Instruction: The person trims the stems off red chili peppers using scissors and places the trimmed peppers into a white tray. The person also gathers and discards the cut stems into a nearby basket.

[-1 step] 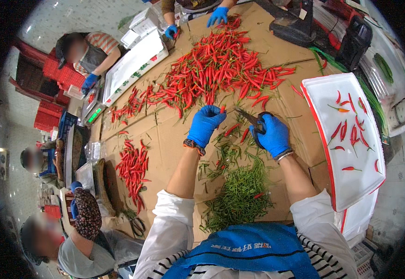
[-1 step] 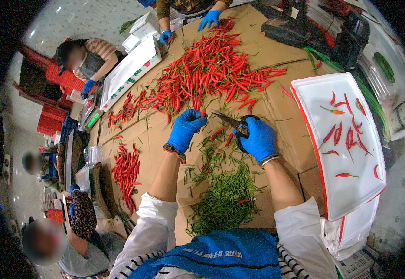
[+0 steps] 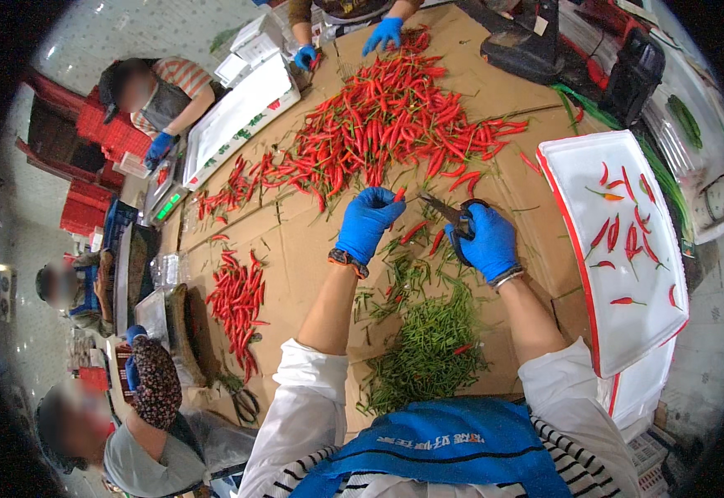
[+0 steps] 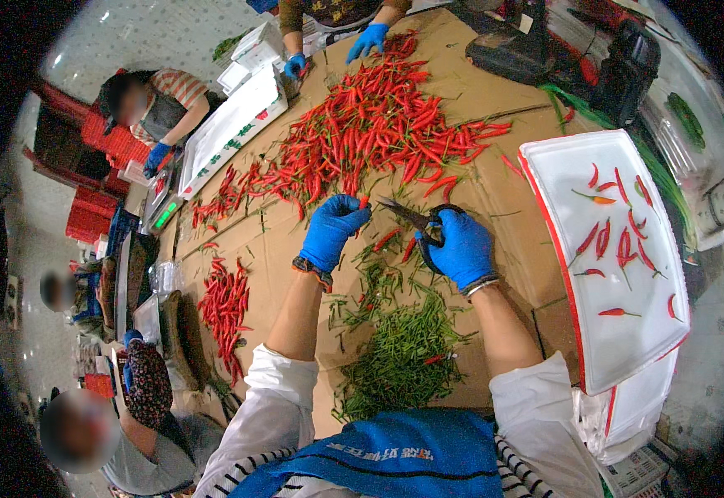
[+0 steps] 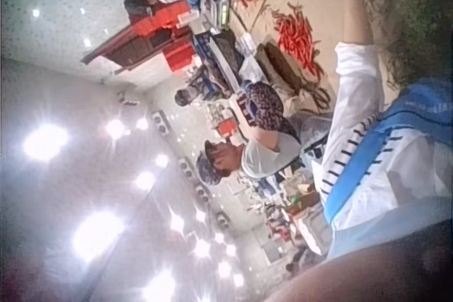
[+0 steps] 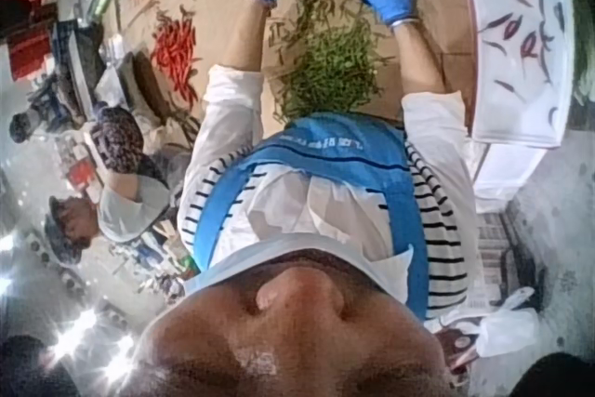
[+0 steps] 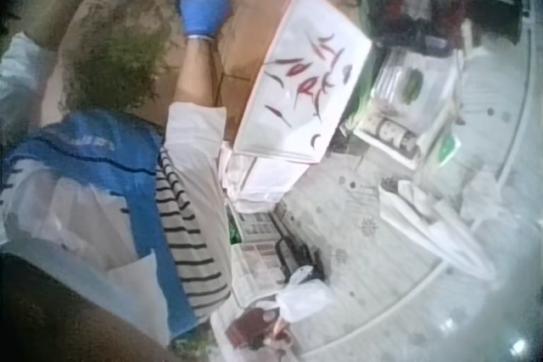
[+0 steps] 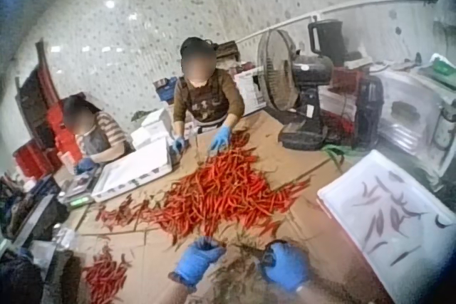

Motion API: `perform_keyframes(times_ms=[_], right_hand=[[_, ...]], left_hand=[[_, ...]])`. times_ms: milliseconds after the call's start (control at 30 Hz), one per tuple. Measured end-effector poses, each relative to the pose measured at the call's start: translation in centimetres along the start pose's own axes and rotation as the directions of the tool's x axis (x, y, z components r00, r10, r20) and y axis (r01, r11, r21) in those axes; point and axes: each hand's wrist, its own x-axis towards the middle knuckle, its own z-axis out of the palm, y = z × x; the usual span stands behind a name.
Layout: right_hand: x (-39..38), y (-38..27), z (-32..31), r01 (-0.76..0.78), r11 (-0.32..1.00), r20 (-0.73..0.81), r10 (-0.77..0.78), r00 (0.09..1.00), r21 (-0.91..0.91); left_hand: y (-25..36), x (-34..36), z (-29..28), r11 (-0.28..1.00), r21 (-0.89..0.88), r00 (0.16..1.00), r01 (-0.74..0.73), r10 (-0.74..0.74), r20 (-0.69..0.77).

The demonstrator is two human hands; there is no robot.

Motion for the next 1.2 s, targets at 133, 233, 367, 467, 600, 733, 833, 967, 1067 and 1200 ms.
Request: perform_keyframes(times_ms=[133,233,367,467,600,733,833,967,1067,1200], right_hand=[[0.1,0.0,0.1,0.039,0.998,-0.055,-0.037,0.998,0.041],[0.0,-0.2,-0.1,-0.008,0.995,-0.05,0.013,0.999,0.098],[0.1,-0.2,-0.3,-0.002,0.996,-0.047,0.006,0.999,0.084],[0.1,-0.2,-0.3,0.019,0.999,-0.053,-0.017,0.998,0.044],[-0.2,0.0,-0.1,-0.053,0.998,0.018,0.053,0.998,0.039],[-0.5,1.0,0.9,-0.045,0.999,0.002,0.045,0.999,0.004],[-0.4,1.4,1.2,-0.018,0.996,-0.017,0.016,1.0,-0.087],[-0.2,0.5,0.4,-0.027,0.999,0.013,0.027,1.0,-0.02],[-0.2,0.4,0.4,0.019,1.0,-0.009,-0.019,1.0,0.006],[0.0,0.1,0.0,0.034,0.999,-0.005,-0.034,0.999,0.016]], left_hand=[[0.3,-0.2,0.8,0.999,-0.019,1.0,-0.029,0.029,-0.003],[0.5,-0.4,1.3,0.998,-0.055,1.0,-0.026,0.027,0.005],[1.0,-0.8,1.0,0.996,-0.086,1.0,0.021,-0.022,-0.006],[0.0,-0.6,1.0,0.997,-0.073,0.998,-0.025,0.03,0.062],[-0.5,-0.6,1.6,0.991,0.127,0.996,-0.053,0.043,0.083],[-0.9,-0.3,1.1,0.994,0.092,0.988,-0.053,0.038,0.152],[-0.4,-0.6,0.9,0.993,0.12,0.982,0.012,-0.035,0.188],[0.1,-0.9,0.5,0.995,0.095,0.974,0.012,-0.033,0.225],[0.3,-1.1,0.6,0.996,0.088,0.969,0.014,-0.035,0.245],[0.0,-1.0,0.7,0.999,0.048,0.961,0.008,-0.021,0.277]])
